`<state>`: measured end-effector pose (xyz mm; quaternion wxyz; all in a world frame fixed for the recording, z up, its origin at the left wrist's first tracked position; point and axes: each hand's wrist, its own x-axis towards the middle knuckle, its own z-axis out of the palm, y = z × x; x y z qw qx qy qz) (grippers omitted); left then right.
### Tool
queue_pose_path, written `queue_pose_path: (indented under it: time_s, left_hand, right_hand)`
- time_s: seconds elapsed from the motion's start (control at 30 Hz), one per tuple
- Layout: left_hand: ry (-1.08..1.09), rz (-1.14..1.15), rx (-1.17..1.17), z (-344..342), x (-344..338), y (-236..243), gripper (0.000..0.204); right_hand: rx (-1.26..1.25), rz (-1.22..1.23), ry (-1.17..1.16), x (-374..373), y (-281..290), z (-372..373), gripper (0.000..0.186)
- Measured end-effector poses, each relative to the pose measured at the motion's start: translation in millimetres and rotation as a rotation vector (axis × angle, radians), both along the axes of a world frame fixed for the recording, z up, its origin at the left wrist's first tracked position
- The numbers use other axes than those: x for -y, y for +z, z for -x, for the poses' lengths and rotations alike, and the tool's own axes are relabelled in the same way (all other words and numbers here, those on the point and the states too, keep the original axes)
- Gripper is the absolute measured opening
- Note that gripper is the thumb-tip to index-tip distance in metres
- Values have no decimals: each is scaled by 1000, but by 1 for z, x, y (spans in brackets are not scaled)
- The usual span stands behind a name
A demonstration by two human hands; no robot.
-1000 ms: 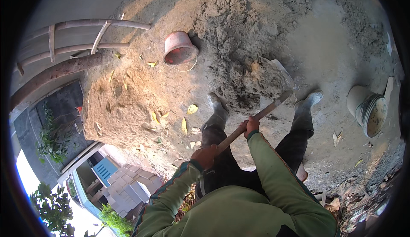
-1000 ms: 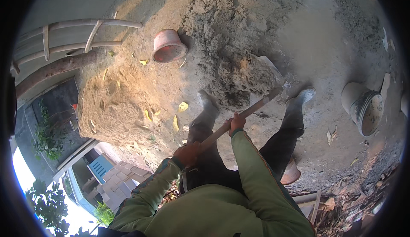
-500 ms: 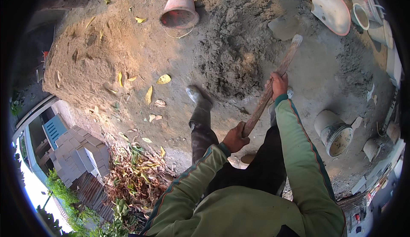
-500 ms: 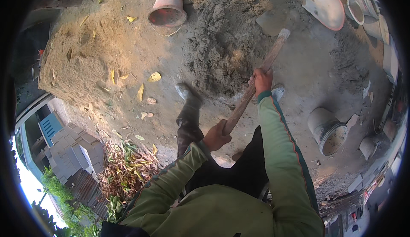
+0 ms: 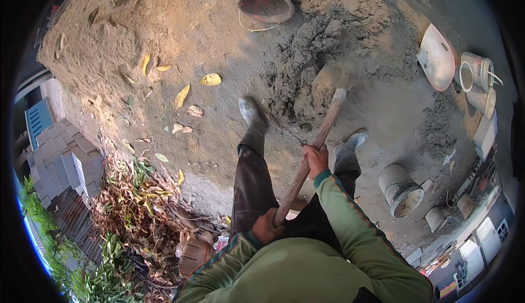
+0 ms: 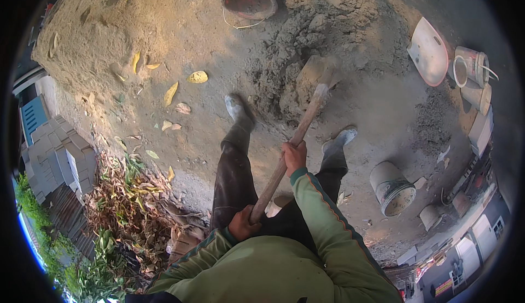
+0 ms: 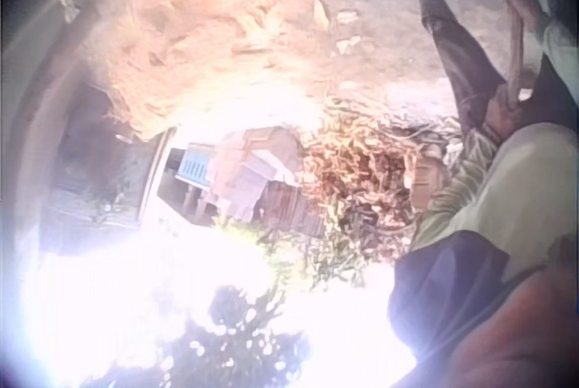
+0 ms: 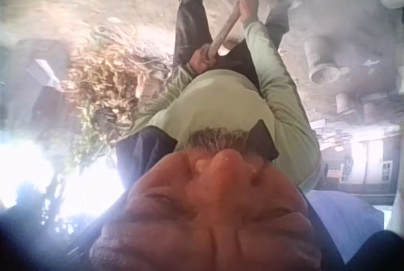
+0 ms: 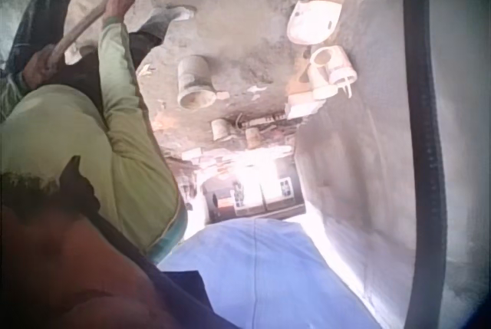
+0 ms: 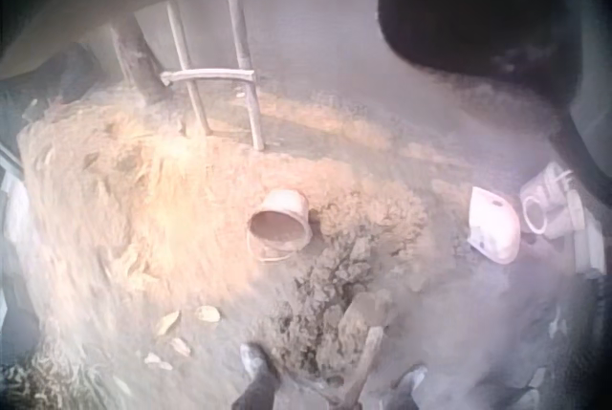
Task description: The person uses a long straight edge to level and smooth a freshly poured concrete surface on a vertical wall. They repeatedly drag the tool across the wet concrete to create a flat finish. Later, the person walks to a pile of mixed concrete on the ground and uses a hoe to mix the material.
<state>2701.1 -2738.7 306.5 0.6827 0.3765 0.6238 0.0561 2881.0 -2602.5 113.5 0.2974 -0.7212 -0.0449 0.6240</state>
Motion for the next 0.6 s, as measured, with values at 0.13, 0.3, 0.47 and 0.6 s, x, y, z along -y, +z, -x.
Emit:
queue_pose_path:
  time_s: [0.13, 0.3, 0.47, 0.6]
  left_hand:
    - [105, 5, 50, -37, -33, -39, 48]
    - [377, 106, 216, -132, -49, -92, 38]
    - [643, 638, 389, -207, -34, -41, 39]
    - [539, 717, 305, -241, -35, -12, 44]
  right_hand:
    - [-19, -148, 7, -83, 35, -23, 25]
    - [176, -172, 272, -149, 6, -66, 23]
    - [138, 133, 545, -34, -89, -111, 20]
    - [-109, 203, 401, 17, -68, -161, 14]
